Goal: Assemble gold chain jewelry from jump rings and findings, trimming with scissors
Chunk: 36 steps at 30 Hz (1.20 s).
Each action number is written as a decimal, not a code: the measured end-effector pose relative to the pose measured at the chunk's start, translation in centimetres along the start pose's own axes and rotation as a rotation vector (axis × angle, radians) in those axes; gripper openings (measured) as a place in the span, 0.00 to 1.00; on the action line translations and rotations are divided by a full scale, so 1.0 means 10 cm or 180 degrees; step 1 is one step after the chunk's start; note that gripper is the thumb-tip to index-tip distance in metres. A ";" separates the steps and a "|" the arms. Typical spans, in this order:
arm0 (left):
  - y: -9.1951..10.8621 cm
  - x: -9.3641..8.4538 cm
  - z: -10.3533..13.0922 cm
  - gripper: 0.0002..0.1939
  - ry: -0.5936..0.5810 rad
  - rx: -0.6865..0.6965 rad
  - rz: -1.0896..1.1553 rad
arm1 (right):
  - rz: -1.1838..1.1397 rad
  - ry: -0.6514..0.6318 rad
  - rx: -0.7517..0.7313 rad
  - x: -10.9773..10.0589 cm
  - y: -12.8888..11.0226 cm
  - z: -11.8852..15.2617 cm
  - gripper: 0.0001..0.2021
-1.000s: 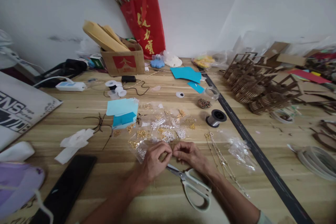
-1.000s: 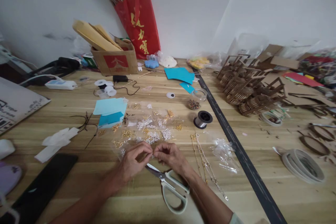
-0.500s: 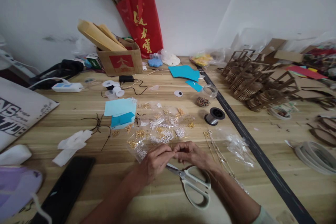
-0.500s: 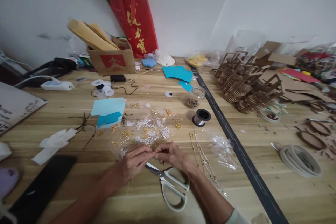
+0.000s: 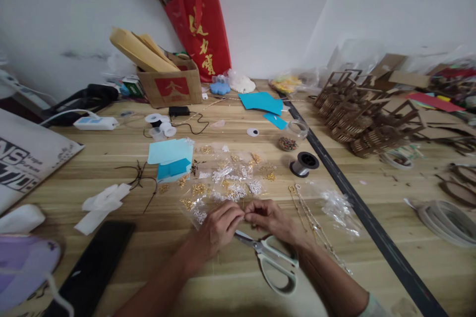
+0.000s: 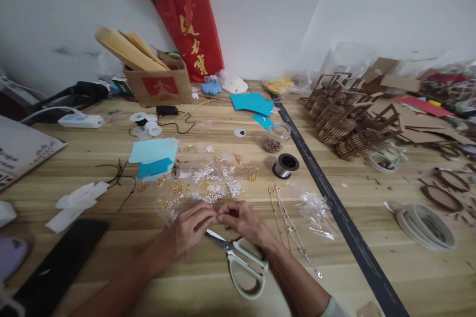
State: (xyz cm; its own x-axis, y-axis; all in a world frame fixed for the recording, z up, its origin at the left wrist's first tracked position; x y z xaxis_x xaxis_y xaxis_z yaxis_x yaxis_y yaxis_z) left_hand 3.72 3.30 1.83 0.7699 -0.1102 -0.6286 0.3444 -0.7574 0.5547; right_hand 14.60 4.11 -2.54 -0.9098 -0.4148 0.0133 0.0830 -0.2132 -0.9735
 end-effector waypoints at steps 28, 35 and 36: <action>-0.44 0.11 0.06 0.05 -0.0074 -0.1978 0.1093 | 0.2691 0.0555 -0.1803 0.16 -0.41 0.18 0.09; -0.48 0.15 0.09 0.04 -0.0127 -0.2074 0.1264 | 0.2884 0.0647 -0.1778 0.15 -0.36 0.17 0.08; -0.49 0.16 0.09 0.04 -0.0145 -0.2093 0.1295 | 0.2771 0.0628 -0.1747 0.14 -0.36 0.16 0.08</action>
Point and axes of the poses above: each hand's wrist, its own z-axis away from the middle knuckle, its own x-axis out of the palm, y = z × x, the point moved 8 cm from there along -z, towards the middle knuckle, and after that the axes turned 1 degree about -z, right-handed, at the moved point
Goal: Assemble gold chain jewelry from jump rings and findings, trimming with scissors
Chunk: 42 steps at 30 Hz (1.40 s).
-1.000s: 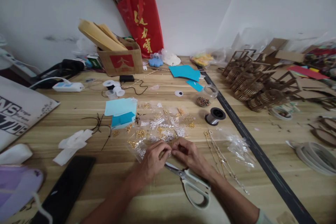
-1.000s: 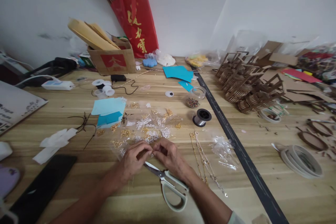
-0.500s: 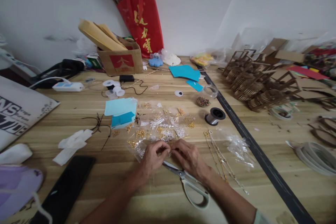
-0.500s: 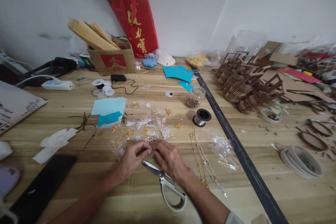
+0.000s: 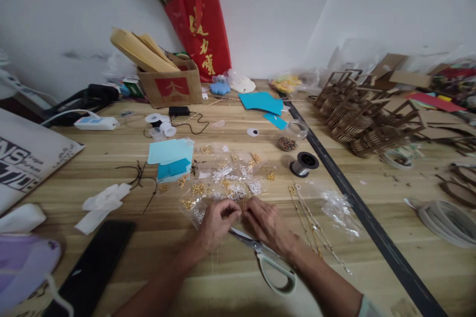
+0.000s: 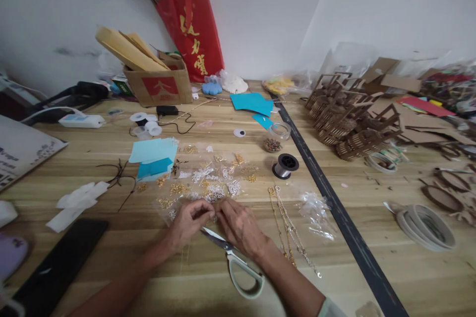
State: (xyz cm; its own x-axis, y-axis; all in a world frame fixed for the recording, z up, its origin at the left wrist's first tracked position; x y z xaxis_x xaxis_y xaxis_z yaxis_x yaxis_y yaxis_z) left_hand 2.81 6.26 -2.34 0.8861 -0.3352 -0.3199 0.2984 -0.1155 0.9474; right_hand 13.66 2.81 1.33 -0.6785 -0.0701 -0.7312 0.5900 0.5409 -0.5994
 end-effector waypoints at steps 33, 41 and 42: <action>-0.02 -0.04 -0.03 0.03 -0.0031 -0.0137 0.0357 | -0.1198 -0.0196 0.0622 -0.01 0.10 -0.02 0.07; 0.07 -0.02 -0.02 0.04 -0.0139 0.0075 0.0072 | -0.1175 -0.0165 0.0671 -0.01 0.13 -0.01 0.07; 0.07 -0.02 -0.02 0.04 -0.0146 0.0079 0.0074 | -0.1153 -0.0164 0.0669 -0.01 0.13 -0.01 0.07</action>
Point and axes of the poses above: each hand's wrist, its own z-axis away from the middle knuckle, its own x-axis out of the palm, y = z × x, the point moved 8 cm from there along -z, towards the middle knuckle, and after that the axes turned 1 degree about -z, right-handed, at the moved point
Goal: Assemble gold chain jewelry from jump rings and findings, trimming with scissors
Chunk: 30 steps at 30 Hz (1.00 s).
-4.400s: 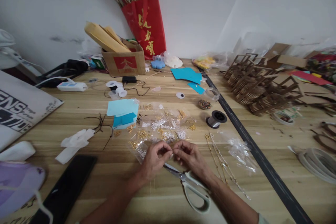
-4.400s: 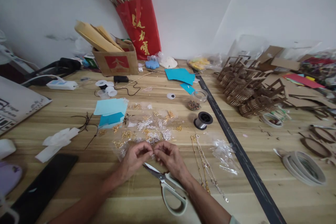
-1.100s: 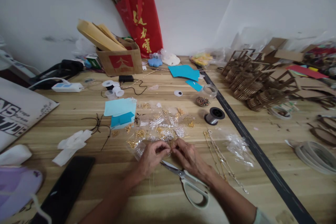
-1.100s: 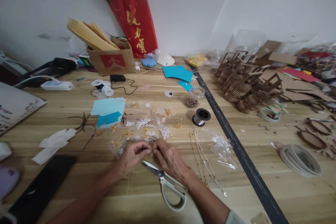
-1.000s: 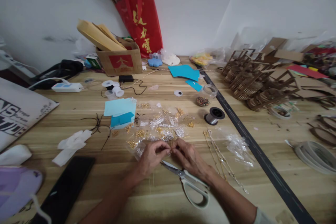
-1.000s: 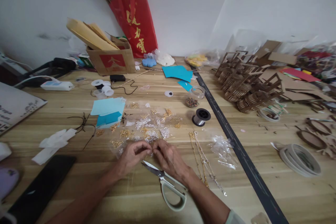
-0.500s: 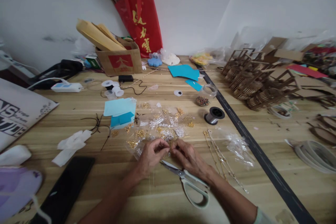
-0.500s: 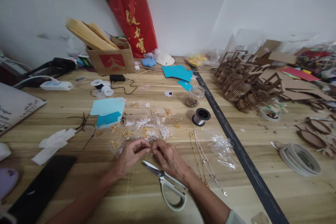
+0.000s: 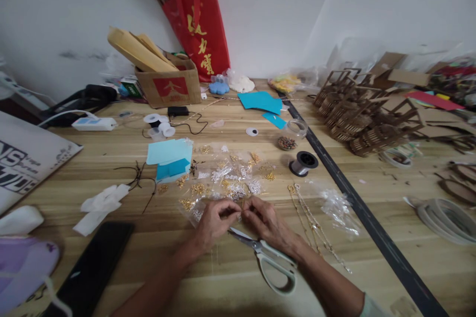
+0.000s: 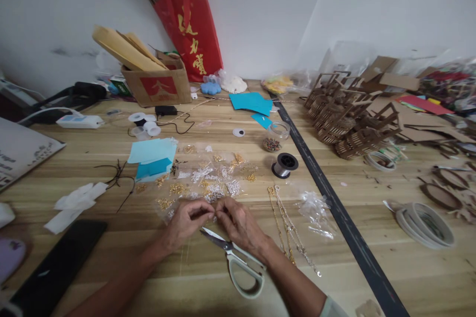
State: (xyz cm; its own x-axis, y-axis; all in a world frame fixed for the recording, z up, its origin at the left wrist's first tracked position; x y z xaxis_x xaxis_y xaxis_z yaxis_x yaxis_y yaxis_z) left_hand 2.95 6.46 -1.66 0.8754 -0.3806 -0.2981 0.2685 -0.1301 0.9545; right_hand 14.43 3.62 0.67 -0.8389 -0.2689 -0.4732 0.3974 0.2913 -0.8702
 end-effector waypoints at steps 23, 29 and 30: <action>0.01 0.01 0.01 0.06 -0.0154 0.0087 -0.0116 | 0.0163 0.0062 -0.0135 0.00 -0.03 0.01 0.05; -0.02 0.02 0.02 0.07 -0.0154 -0.0023 0.0010 | 0.0184 0.0102 -0.0186 -0.01 -0.05 0.00 0.04; -0.03 0.02 0.02 0.07 -0.0148 -0.0020 0.0016 | 0.0182 0.0097 -0.0188 -0.01 -0.05 0.00 0.04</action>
Point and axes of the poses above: each hand's wrist, its own z-axis away from the middle knuckle, its own x-axis out of the palm, y = z × x, the point moved 8 cm from there along -z, towards the middle knuckle, and after that the axes turned 1 degree about -z, right-handed, at the moved point
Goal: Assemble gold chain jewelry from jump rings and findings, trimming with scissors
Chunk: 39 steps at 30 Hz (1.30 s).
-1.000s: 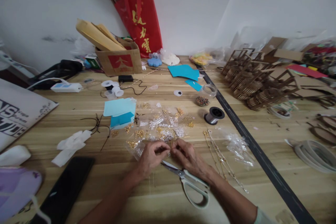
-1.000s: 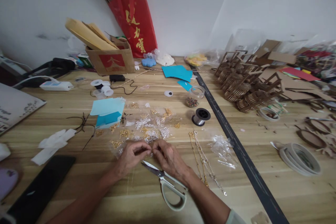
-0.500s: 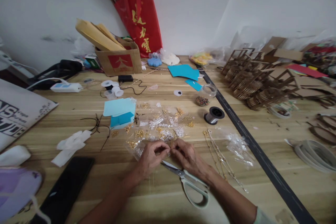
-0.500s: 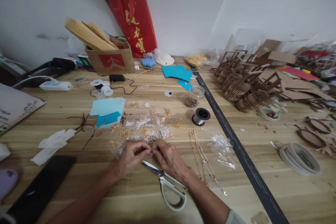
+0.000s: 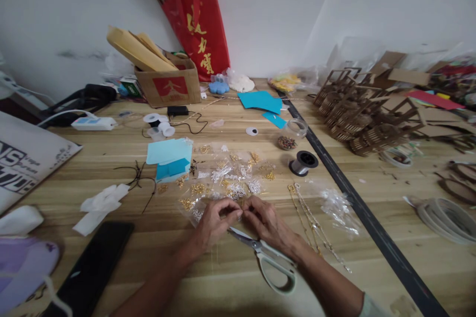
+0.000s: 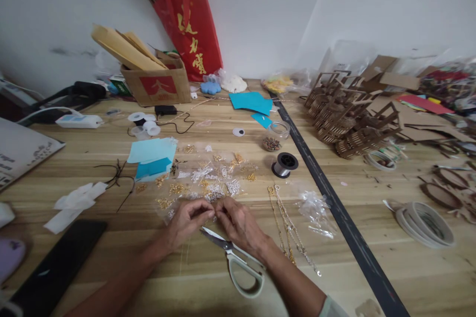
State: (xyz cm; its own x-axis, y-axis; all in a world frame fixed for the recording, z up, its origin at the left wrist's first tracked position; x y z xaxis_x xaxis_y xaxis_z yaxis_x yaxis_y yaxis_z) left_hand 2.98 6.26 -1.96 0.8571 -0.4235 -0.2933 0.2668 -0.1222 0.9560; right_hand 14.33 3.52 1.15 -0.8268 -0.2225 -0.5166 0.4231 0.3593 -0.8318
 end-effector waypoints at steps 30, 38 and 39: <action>0.00 0.01 0.00 0.07 -0.0007 0.0038 -0.0135 | 0.0025 -0.0028 0.0059 0.00 -0.01 0.00 0.04; 0.06 0.00 0.00 0.06 -0.0008 0.0060 -0.0164 | 0.0007 -0.0003 0.0035 0.00 -0.02 0.00 0.04; 0.07 0.00 0.01 0.06 -0.0004 0.0070 -0.0162 | -0.0021 0.0003 0.0050 0.00 -0.01 0.00 0.04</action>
State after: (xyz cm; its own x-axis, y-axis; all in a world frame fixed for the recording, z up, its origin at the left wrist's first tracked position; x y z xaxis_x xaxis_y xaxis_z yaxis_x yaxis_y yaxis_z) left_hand 3.13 6.12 -1.32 0.8421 -0.4175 -0.3415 0.3002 -0.1632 0.9398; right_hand 14.25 3.46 1.25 -0.8300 -0.2239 -0.5108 0.4232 0.3436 -0.8383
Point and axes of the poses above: each hand's wrist, its own z-axis away from the middle knuckle, its own x-axis out of the palm, y = z × x, the point moved 8 cm from there along -z, towards the middle knuckle, and after that the axes turned 1 degree about -z, right-handed, at the moved point
